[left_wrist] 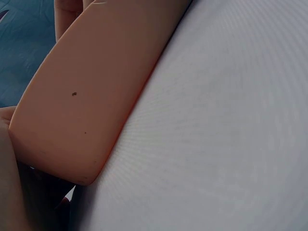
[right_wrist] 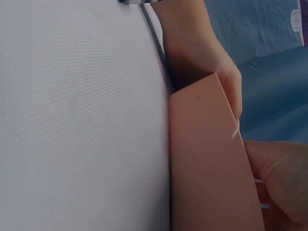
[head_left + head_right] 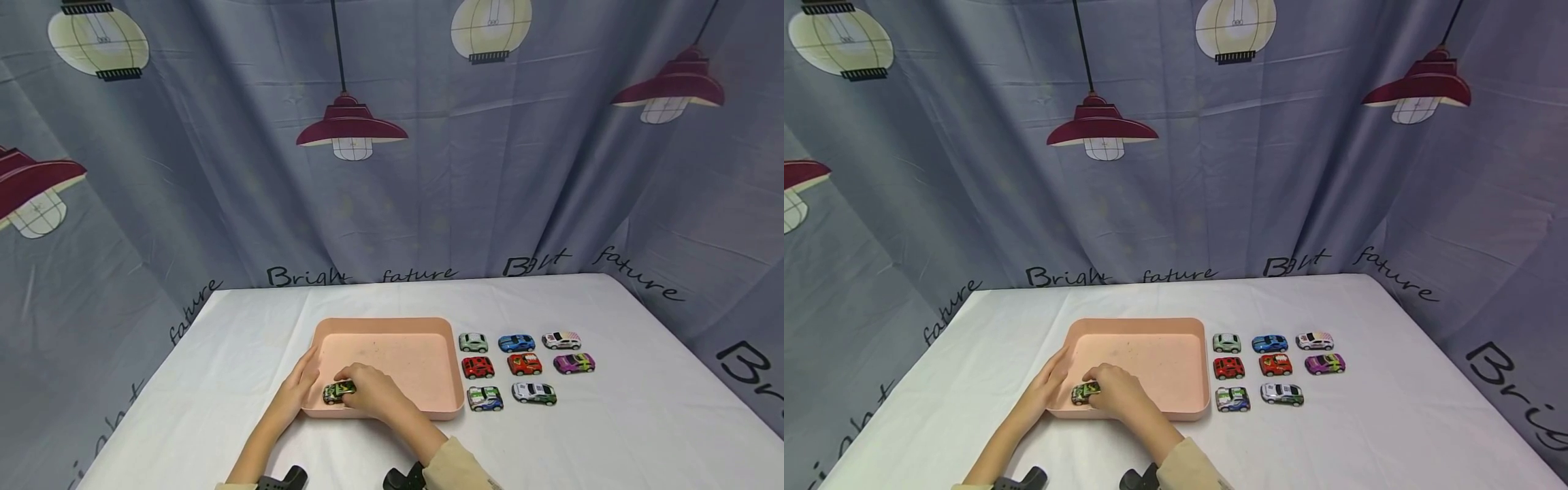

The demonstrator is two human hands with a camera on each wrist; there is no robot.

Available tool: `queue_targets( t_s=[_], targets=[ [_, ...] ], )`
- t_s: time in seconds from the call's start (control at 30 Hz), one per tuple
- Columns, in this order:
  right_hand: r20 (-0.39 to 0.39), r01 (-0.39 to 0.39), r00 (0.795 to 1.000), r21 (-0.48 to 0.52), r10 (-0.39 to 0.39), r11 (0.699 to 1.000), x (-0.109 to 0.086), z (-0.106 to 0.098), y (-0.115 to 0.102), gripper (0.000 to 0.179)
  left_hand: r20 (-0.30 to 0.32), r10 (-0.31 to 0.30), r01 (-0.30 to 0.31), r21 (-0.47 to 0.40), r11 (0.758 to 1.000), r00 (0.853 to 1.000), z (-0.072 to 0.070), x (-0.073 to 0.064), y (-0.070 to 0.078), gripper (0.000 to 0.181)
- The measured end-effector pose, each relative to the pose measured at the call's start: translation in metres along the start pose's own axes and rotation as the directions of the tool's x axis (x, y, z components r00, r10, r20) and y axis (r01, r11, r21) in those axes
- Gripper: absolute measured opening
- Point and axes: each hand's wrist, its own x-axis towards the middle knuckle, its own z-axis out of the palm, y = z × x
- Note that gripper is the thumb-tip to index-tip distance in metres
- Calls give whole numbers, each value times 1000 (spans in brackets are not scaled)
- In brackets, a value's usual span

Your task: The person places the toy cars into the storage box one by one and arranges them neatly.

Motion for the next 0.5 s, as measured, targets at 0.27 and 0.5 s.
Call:
queue_targets(
  t_s=[0.27,0.5],
  targets=[
    [-17,4,1000,17,-4,1000,-5,-8,-4,33,4,4,-4,-6,1000,1000,0,-1,0,51],
    [-110,2,994,72,6,997,-7,-14,-5,28,-4,1,-1,3,1000,1000,0,-1,0,52]
  ],
)
